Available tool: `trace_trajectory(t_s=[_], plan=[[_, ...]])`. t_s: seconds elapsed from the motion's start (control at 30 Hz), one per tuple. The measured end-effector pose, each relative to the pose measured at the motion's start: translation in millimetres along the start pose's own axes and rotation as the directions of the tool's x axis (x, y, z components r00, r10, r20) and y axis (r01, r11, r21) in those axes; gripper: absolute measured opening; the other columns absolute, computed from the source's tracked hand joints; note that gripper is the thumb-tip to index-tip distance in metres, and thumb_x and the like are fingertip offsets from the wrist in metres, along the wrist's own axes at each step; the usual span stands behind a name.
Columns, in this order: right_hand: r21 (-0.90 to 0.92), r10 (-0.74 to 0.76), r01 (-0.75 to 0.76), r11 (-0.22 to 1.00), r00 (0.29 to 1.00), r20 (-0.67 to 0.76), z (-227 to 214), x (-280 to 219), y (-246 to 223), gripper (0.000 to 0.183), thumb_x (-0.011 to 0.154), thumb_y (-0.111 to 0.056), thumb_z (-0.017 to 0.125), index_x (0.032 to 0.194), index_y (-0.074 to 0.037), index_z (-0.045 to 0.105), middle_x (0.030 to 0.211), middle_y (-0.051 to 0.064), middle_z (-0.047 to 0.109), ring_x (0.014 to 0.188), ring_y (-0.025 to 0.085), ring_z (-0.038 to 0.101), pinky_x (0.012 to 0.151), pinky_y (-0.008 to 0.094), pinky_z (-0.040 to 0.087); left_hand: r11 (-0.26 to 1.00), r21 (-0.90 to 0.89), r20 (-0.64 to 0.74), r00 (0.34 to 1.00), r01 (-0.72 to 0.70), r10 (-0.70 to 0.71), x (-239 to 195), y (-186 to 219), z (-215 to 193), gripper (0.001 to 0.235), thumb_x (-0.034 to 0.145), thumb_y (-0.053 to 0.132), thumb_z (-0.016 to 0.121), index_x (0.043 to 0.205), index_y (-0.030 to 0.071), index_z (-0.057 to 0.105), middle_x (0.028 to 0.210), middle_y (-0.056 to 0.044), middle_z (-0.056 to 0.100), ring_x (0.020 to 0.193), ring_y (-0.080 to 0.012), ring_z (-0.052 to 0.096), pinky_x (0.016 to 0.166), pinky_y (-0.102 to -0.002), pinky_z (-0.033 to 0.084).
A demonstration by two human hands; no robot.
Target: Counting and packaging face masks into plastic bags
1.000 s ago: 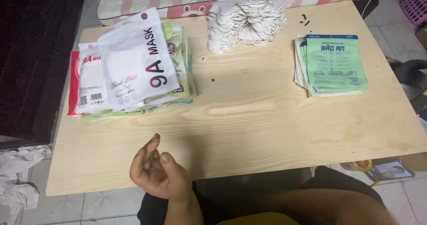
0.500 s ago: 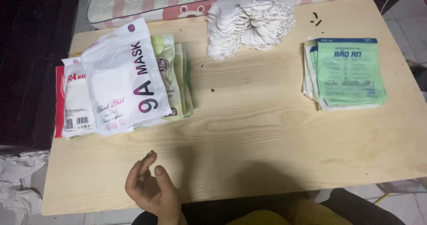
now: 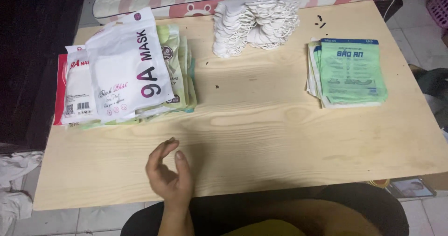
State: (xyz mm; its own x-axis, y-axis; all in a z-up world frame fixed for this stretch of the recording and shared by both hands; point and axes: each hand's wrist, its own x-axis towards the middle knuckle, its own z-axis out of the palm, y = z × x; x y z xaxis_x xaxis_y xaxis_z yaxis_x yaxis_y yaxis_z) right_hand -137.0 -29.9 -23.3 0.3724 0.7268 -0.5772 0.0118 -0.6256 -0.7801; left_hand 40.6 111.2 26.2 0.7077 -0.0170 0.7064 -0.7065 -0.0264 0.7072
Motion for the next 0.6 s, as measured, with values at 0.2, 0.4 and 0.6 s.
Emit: trace_trajectory(t_s=[0.2,0.4,0.6], plan=[[-0.018,0.03,-0.029,0.999,0.999,0.045,-64.0,-70.5,60.7,0.042,0.104,-0.032,0.044,0.143,-0.021,0.055,0.145,0.004,0.059,0.127,0.026,0.058,0.105,0.042,0.044,0.961,0.19,0.119,0.967,0.202,-0.227,-18.4,-19.1,24.4,0.034,0.098,0.008,0.061,0.131,0.002,0.053,0.112,-0.008,0.073,0.11,-0.0201,0.067,0.107,-0.034,0.049],[0.058,0.017,0.07,0.996,0.491,-0.871,-250.0,-153.0,144.8,0.078,0.074,-0.046,0.07,0.14,-0.006,0.062,0.149,0.025,0.056,0.138,0.048,0.045,0.108,0.058,0.041,0.882,0.181,0.391,0.791,0.435,-0.47,-29.2,-35.4,67.0,0.043,0.094,0.001,0.066,0.135,0.002,0.052,0.103,-0.015,0.076,0.083,-0.0299,0.074,0.067,-0.042,0.061],[0.133,0.159,-0.521,0.843,0.004,-0.987,-399.1,-167.8,151.0,0.124,0.066,-0.04,0.094,0.163,-0.015,0.021,0.165,0.025,0.015,0.149,0.047,0.018,0.114,0.061,0.03,0.537,0.12,0.409,0.451,0.835,-0.793,-22.5,-58.9,81.9,0.041,0.099,0.019,0.06,0.139,0.014,0.054,0.081,-0.005,0.07,0.056,-0.0147,0.059,0.046,-0.031,0.052]])
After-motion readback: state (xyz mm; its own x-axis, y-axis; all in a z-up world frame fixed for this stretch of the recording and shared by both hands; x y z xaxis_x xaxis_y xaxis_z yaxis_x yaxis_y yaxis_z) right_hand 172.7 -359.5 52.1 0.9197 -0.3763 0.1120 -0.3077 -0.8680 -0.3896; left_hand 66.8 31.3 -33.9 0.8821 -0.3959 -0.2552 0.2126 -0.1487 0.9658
